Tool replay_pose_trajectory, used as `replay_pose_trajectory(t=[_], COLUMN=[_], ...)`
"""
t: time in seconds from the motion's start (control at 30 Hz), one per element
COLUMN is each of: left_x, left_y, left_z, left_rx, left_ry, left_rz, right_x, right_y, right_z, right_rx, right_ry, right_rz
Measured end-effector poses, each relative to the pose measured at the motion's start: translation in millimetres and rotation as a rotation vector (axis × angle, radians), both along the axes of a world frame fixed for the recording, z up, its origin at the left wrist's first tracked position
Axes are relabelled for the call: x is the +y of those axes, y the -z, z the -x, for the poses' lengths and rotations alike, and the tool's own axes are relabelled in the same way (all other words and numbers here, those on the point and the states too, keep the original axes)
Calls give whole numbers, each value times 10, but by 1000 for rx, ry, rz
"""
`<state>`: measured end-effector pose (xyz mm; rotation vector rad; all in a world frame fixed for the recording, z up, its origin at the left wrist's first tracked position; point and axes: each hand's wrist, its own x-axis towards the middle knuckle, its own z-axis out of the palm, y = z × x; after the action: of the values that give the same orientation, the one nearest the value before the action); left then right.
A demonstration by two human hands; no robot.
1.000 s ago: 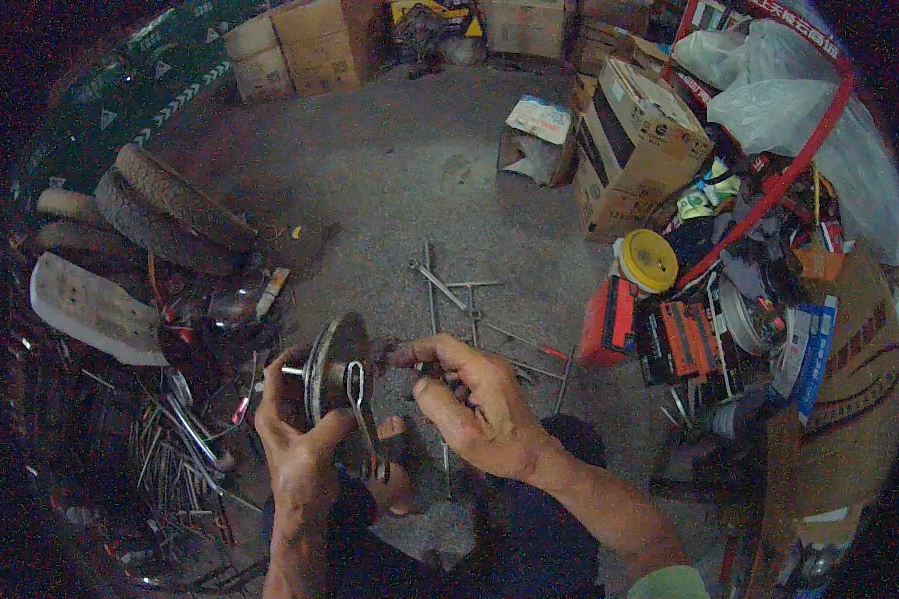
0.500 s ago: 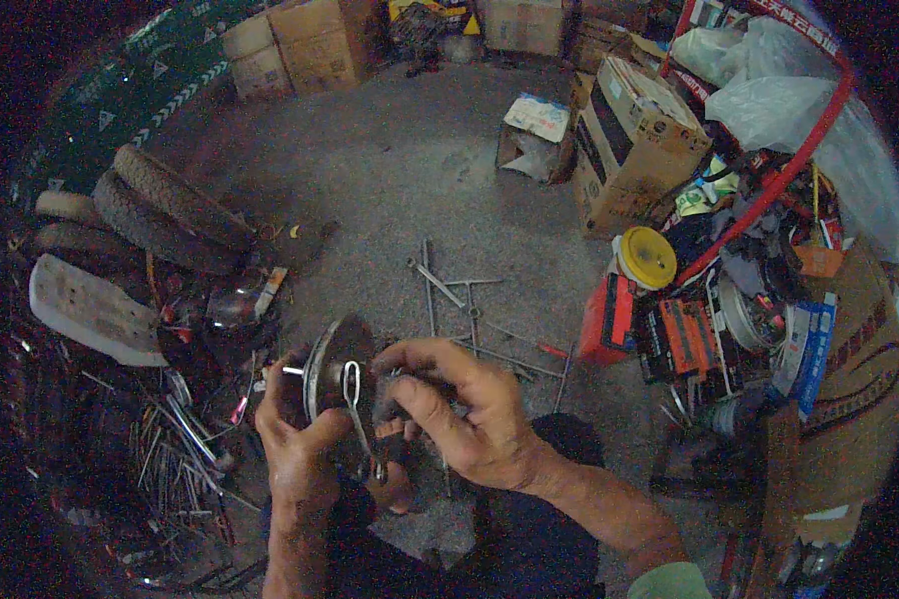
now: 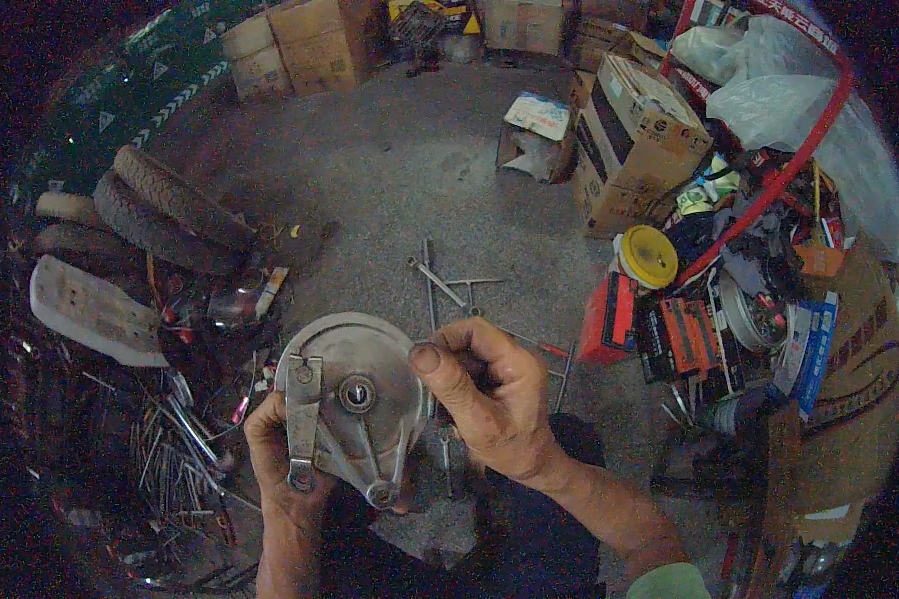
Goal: The person assembles a mechanical component, likely a brake assembly, by hand. They insert a metal clip into a circular housing, use a hammer to secure it, and then tighten a bolt with a wrench.
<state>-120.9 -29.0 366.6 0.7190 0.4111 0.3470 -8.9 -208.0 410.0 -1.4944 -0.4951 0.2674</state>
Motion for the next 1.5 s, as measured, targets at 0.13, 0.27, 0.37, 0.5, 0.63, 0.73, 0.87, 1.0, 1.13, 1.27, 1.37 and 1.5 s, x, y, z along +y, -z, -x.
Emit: replay_pose_trajectory(t=[0.13, 0.27, 0.37, 0.5, 0.63, 0.73, 0.87, 1.0, 1.13, 1.27, 1.37, 1.5], left_x=[-29, -144, -170, -215, -228, -230, -213, -239, -258, -328, -357, -394], left_y=[-209, -271, -293, -362, -381, -365, -355, -365, -337, -310, -322, -316], left_z=[-31, -123, -120, -128, -112, -108, -91, -105, -117, -149, -161, -171], left_rx=[92, 173, 266, 272, 315, 317, 352, 342, 355, 337, 323, 328], left_ry=[75, -137, -137, -235, -255, -260, -251, -258, -233, -164, -106, -75], left_rz=[236, -103, -416, -559, -745, -771, -751, -775, -801, -781, -771, -769], right_x=[19, 73, 67, 54, 53, 49, 57, 68, 33, 56, 92, 98], right_y=[19, 66, 110, 135, 139, 108, 65, 125, 82, 110, 153, 158], right_z=[-17, 46, 50, 17, 8, -12, -20, 1, 14, 56, 35, -19], right_rx=[-175, -96, -67, -86, -59, -66, -193, -282, -195, -342, -502, -674], right_ry=[-142, -362, -501, -581, -603, -628, -482, -84, -58, 34, 41, 27], right_rz=[80, 288, 379, 348, 317, 313, 394, 320, 117, 12, 12, 86])
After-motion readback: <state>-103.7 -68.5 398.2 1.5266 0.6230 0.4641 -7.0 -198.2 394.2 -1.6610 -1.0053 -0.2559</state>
